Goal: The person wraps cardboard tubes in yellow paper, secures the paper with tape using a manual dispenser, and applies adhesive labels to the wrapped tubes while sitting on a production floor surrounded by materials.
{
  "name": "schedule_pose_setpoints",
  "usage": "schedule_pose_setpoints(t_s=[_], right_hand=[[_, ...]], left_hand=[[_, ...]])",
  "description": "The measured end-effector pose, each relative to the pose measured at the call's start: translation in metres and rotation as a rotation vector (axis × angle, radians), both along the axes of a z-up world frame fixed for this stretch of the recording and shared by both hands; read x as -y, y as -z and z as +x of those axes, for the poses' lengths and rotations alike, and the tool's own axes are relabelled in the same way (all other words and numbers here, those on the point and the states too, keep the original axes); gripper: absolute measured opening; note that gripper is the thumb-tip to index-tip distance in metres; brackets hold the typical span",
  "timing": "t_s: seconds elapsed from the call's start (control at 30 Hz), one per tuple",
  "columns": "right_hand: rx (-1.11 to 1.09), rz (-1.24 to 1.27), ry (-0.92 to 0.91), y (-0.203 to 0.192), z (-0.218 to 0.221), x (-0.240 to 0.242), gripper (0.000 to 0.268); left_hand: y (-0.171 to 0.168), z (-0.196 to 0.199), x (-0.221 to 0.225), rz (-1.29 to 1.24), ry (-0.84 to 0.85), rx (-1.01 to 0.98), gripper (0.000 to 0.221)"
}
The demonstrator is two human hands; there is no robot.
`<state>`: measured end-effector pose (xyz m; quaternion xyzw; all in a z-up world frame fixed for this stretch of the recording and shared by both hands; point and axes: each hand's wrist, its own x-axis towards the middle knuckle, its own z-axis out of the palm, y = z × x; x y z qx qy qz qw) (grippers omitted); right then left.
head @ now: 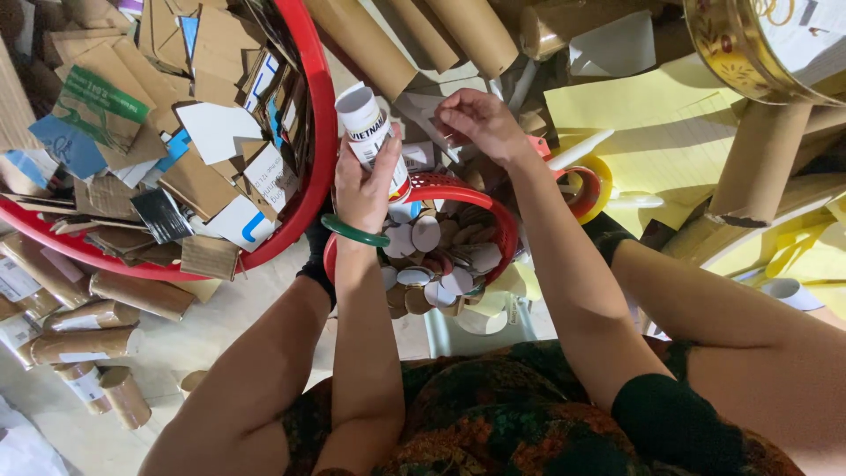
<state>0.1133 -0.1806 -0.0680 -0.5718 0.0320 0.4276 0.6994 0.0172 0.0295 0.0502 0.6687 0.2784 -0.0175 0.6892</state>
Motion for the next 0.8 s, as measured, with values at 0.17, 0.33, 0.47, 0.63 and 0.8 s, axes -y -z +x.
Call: schedule_pose_setpoints(t_s=[0.17, 0.33, 0.47, 0.63, 0.8], right_hand=[[-0.027, -0.039, -0.057, 0.004, -0.009, 0.003, 0.022], [0.165, -0.303, -0.279, 0.005, -0.014, 0.002, 0.024], [0.225, -0.442, -0.515, 0.012, -0.021, -0.008, 0.026], [0.417, -0.373, -0.511, 0.055, -0.027, -0.009, 0.025], [0.298, -0.464, -0.606, 0.064, -0.030, -0.011, 0.026]], left_hand=[[0.005, 0.002, 0.004, -0.035, -0.037, 0.029, 0.032], [0.016, 0.005, 0.003, -0.080, -0.098, 0.018, 0.036], [0.018, 0.004, 0.003, -0.124, -0.110, 0.037, 0.035], [0.023, 0.011, 0.003, -0.134, -0.121, 0.052, 0.035], [0.024, 0.007, 0.005, -0.107, -0.111, 0.015, 0.034]])
